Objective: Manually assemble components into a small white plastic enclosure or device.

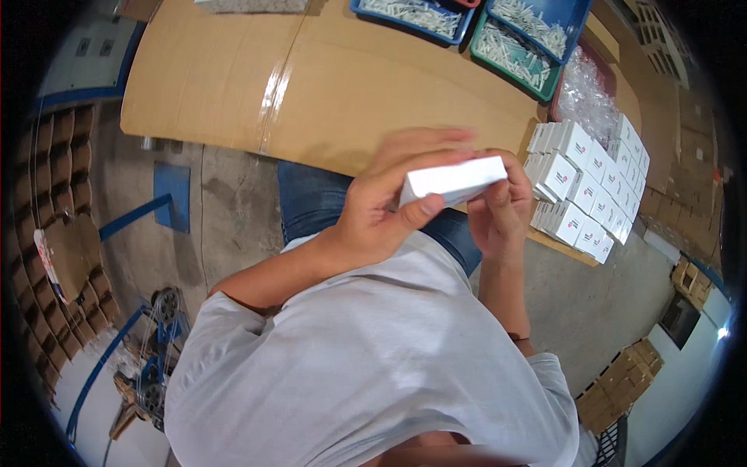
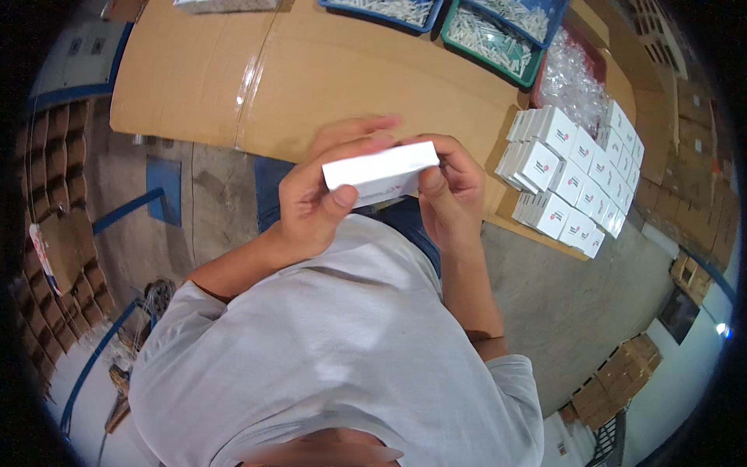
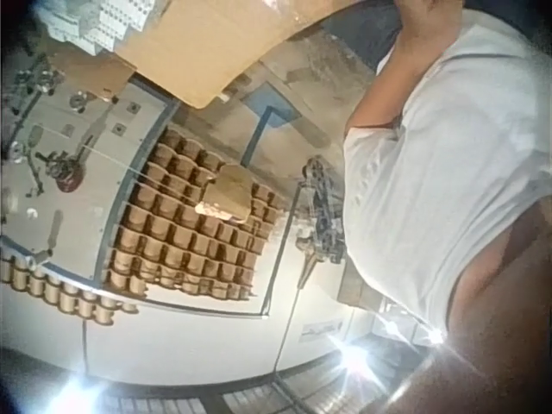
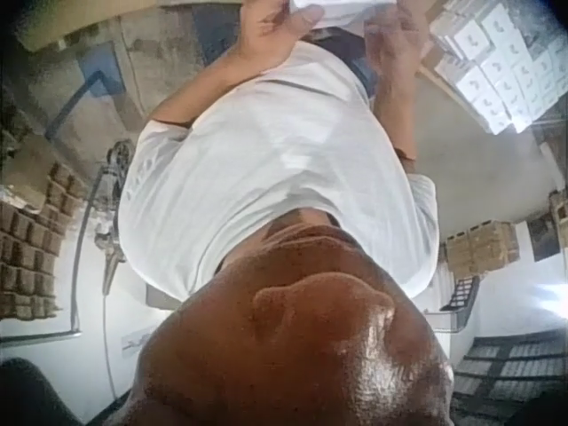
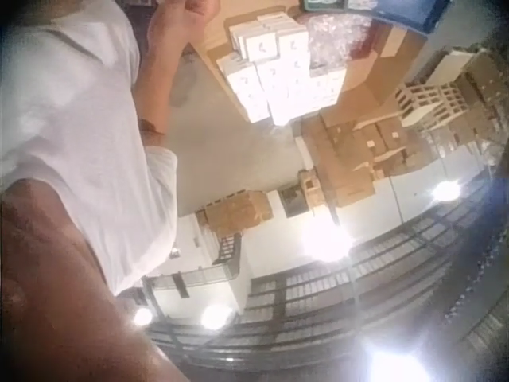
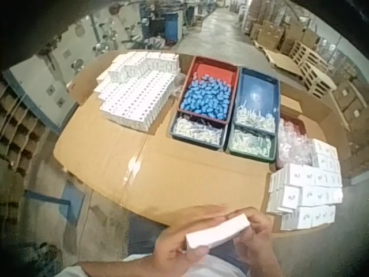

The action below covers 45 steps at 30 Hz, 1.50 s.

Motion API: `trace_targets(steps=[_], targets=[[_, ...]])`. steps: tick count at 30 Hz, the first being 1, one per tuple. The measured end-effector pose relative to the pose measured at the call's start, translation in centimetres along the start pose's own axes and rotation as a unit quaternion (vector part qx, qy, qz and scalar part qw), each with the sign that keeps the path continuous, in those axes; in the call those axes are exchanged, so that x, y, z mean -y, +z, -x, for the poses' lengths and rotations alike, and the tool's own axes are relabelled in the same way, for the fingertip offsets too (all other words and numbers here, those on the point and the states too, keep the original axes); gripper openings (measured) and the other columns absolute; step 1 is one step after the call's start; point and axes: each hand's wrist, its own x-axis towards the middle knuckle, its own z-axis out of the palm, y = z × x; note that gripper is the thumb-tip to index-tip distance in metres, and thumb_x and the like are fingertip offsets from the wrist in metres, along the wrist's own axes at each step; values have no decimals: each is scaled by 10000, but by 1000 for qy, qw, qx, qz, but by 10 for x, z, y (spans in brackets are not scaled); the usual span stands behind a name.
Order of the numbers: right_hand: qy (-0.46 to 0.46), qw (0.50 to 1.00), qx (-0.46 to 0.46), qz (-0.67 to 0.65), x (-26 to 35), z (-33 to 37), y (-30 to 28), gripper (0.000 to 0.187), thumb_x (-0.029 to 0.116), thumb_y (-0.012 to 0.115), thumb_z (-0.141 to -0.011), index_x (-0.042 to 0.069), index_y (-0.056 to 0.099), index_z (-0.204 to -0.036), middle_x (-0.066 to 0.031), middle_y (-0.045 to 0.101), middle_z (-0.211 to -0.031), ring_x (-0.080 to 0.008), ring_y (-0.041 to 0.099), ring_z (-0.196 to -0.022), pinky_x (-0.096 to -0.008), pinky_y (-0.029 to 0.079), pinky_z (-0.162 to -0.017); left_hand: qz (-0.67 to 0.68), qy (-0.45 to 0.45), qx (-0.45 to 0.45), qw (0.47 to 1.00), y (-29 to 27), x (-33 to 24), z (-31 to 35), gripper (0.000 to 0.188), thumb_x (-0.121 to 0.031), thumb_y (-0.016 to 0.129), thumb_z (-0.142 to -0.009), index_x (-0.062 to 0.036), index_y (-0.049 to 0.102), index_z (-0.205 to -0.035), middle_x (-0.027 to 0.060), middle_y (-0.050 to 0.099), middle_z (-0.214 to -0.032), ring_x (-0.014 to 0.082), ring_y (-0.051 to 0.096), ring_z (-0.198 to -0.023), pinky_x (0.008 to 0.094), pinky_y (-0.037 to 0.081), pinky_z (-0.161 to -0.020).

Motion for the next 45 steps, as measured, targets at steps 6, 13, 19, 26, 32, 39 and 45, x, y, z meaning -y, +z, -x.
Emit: trace_targets(steps=[6,13,19,26,32,39,45], targets=[[30,1000,-1,-6,-16,-17,10,649,121,845,-821,-14,521,-1367,-97,607,-1275,-195,588,-1189,-318,480,-1014,352,-171,-253,885,14,16,-9,434,-259,543,-1076,-2,509,-1424,60,614,-1276,140,570,-1176,336,426,-1062],[8,995,-99,13,-20,-14,5,350,-14,735,-891,-9,603,-1215,-72,634,-1188,-148,599,-1122,-298,478,-967,245,-233,-202,919,13,32,-2,435,-105,672,-990,-18,515,-1386,64,613,-1301,139,559,-1205,331,419,-1065],[-107,984,14,145,-3,-17,-11,366,-48,741,-869,-18,624,-1214,-96,653,-1167,-185,605,-1131,-335,475,-996,40,-40,-203,977,-1,24,-21,566,-67,781,-877,25,520,-1370,140,634,-1309,255,570,-1279,391,408,-1113],[-130,980,37,146,6,-11,5,400,-14,798,-834,-17,649,-1205,-115,688,-1183,-196,634,-1135,-349,481,-1004,109,-27,-60,992,-10,20,-13,401,-65,760,-901,32,597,-1254,156,685,-1196,260,654,-1158,370,502,-1020],[-179,957,28,227,11,-8,6,335,32,818,-819,-6,702,-1130,-136,736,-1098,-220,695,-1037,-337,531,-931,141,0,-55,989,-7,19,-8,375,-53,759,-897,32,597,-1225,156,679,-1175,287,657,-1146,411,519,-1022],[-229,936,20,265,12,-7,5,284,49,816,-824,-3,721,-1086,-137,751,-1050,-228,723,-983,-326,552,-884,154,-12,-46,987,-6,19,-8,379,-58,763,-894,28,598,-1224,152,674,-1176,294,657,-1146,419,523,-1021],[-179,958,19,222,8,-6,5,312,39,798,-848,-14,695,-1137,-126,736,-1109,-217,695,-1067,-327,531,-937,131,5,-44,990,-7,20,-15,379,-42,757,-897,28,610,-1240,141,675,-1187,278,645,-1160,390,507,-1023]])
